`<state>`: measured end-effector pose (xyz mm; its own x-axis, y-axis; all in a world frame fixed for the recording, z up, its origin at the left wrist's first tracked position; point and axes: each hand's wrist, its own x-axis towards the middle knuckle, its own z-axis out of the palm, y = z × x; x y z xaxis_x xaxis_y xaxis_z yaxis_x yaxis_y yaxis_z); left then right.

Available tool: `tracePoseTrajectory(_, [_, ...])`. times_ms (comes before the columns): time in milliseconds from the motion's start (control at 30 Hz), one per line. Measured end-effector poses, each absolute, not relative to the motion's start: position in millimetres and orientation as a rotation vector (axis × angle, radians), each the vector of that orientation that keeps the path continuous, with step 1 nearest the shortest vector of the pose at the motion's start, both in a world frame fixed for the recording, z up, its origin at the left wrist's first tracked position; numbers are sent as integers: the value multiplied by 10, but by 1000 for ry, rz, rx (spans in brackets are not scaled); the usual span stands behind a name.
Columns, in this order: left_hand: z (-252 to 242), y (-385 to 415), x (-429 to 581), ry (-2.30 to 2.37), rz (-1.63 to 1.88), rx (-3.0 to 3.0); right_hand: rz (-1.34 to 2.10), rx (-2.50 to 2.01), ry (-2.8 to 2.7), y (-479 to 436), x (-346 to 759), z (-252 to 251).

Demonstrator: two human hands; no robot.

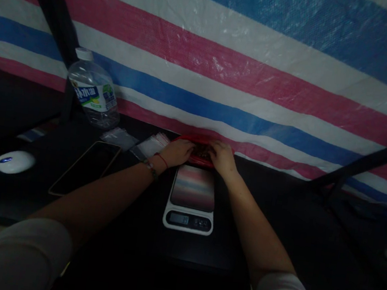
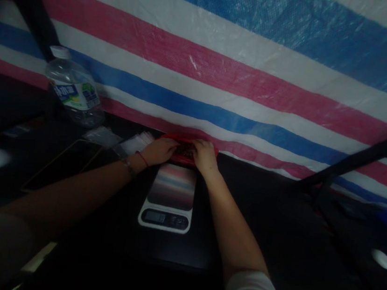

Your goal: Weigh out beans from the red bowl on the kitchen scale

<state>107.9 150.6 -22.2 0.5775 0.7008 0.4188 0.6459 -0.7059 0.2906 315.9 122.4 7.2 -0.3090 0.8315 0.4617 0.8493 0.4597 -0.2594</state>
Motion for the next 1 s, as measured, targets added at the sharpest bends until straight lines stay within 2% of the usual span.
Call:
tracePoseTrajectory(167, [-182,1459,1071,1114,887,2656,118,-1312,-2042,1201,3153,144])
tracePoseTrajectory(400, [-33,1269,1085,883,1080,2615,1058,-1065,-1773,1046,3049,214])
tracePoseTrajectory(500, [55,1210,1060,766,1030,2665,1239,-1052,-1791,987,3126,349])
tracePoseTrajectory(567, [113,1163,1057,613,946,2723,1149,-1099,-1858,952,3242,493])
tracePoseTrajectory(667, [168,1057,1104,380,789,2781,837,-1201,-1891,816,3400,703])
tracePoseTrajectory(767, [190,947,1177,271,625,2795,612,-1285,-1976,474,3416,745])
tracePoseTrajectory(867, [207,935,1192,237,535,2764,399,-1378,-2068,-57,3331,550])
tracePoseTrajectory(1000, [162,1143,1103,417,732,2656,202,-1463,-2204,-764,3251,144])
